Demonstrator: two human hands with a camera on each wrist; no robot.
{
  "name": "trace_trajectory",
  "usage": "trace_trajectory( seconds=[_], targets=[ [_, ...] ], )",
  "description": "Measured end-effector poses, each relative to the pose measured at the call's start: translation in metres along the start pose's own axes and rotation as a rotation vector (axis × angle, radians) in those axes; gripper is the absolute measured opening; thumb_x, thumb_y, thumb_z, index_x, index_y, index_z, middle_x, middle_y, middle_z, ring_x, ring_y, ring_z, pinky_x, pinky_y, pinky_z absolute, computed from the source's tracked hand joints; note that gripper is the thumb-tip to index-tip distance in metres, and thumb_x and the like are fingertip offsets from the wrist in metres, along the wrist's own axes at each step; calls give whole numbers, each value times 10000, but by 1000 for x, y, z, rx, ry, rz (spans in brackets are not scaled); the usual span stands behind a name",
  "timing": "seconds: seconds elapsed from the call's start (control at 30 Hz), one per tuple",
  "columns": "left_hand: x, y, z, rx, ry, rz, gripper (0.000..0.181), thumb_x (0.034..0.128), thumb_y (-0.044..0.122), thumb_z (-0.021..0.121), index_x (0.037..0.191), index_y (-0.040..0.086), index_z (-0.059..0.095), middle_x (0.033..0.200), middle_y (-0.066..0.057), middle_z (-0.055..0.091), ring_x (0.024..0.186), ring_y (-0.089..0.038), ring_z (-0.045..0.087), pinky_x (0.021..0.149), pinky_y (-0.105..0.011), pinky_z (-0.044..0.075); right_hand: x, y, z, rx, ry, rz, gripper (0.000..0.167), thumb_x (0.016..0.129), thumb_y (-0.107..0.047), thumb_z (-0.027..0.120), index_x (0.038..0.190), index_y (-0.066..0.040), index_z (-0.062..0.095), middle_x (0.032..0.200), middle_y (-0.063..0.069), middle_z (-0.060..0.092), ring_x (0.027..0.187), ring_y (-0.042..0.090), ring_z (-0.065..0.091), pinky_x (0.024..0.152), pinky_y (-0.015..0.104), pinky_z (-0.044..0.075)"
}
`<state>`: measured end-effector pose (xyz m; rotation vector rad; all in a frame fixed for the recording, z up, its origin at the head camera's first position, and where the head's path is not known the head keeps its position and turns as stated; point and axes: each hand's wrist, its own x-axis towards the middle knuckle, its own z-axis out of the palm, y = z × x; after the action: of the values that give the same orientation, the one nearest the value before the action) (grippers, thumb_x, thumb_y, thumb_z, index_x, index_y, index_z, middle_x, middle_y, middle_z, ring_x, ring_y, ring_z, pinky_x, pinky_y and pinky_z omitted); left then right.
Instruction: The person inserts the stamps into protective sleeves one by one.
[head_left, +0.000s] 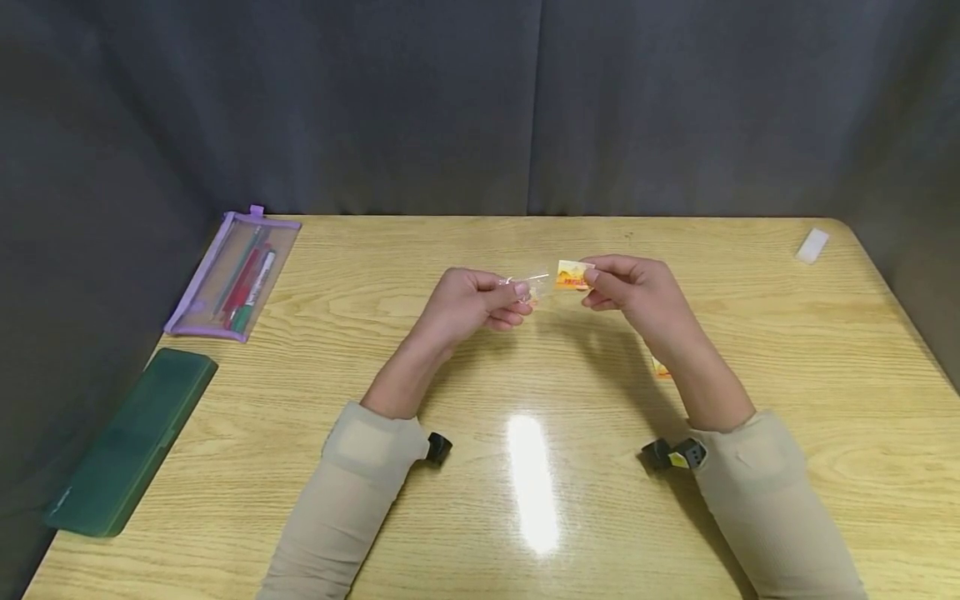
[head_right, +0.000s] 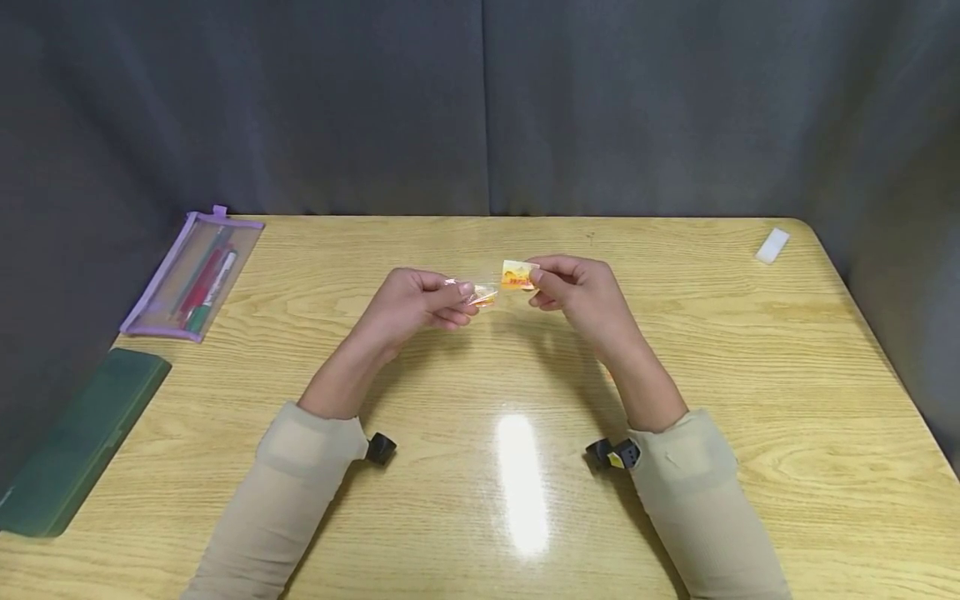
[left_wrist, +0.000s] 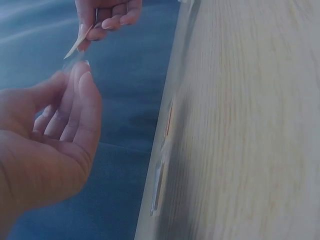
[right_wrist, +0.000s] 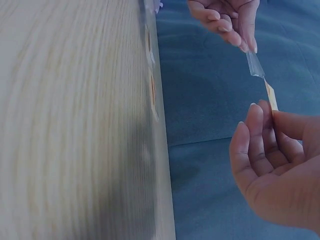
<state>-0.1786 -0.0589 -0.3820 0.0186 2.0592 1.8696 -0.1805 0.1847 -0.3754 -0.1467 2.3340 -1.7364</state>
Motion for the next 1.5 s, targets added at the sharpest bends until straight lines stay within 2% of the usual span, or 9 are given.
trace_trajectory(
  seconds=[0.27,0.53,0.63,0.9,1.23,1.5],
  targets=[
    [2,0,2,-93,38,22,176,963,49,682,1100,-36,753,1024,-183,776,820,-181,774,754,-309,644,0,-2,0,17,9,-6,382,1042,-256,592,1306,16,638,991,-92,681,823,64,672,821,198,600],
    [2,-1,1,-80,54,26,234,964,120,702,1170,19,750,1016,-160,782,715,-126,741,815,-405,640,2,-3,1,25,15,-3,376,1042,-254,594,1301,15,640,956,-94,686,812,66,673,809,197,603],
    [2,-1,2,-90,45,16,236,976,131,688,1183,33,748,996,-150,784,716,-126,744,809,-393,642,2,-2,2,28,20,1,372,1039,-251,600,1294,17,642,952,-87,685,809,69,674,804,195,603],
    [2,-3,3,-62,21,21,268,977,237,700,1088,2,764,929,-134,786,749,-152,766,776,-363,645,2,-1,4,35,24,-10,376,1038,-254,602,1288,24,639,967,-80,686,808,69,671,807,198,605],
    [2,-3,5,-55,-8,16,263,980,210,693,1112,-8,760,977,-167,784,749,-137,766,774,-351,645,3,1,5,59,32,-28,357,1025,-250,625,1266,11,657,978,-78,715,809,92,690,815,224,611],
    [1,-2,4,-60,17,23,282,975,244,703,1075,-10,772,952,-149,789,728,-136,763,730,-323,647,1,0,4,54,14,-33,365,1021,-259,629,1267,11,657,948,-93,728,811,91,700,829,229,607]
  ],
)
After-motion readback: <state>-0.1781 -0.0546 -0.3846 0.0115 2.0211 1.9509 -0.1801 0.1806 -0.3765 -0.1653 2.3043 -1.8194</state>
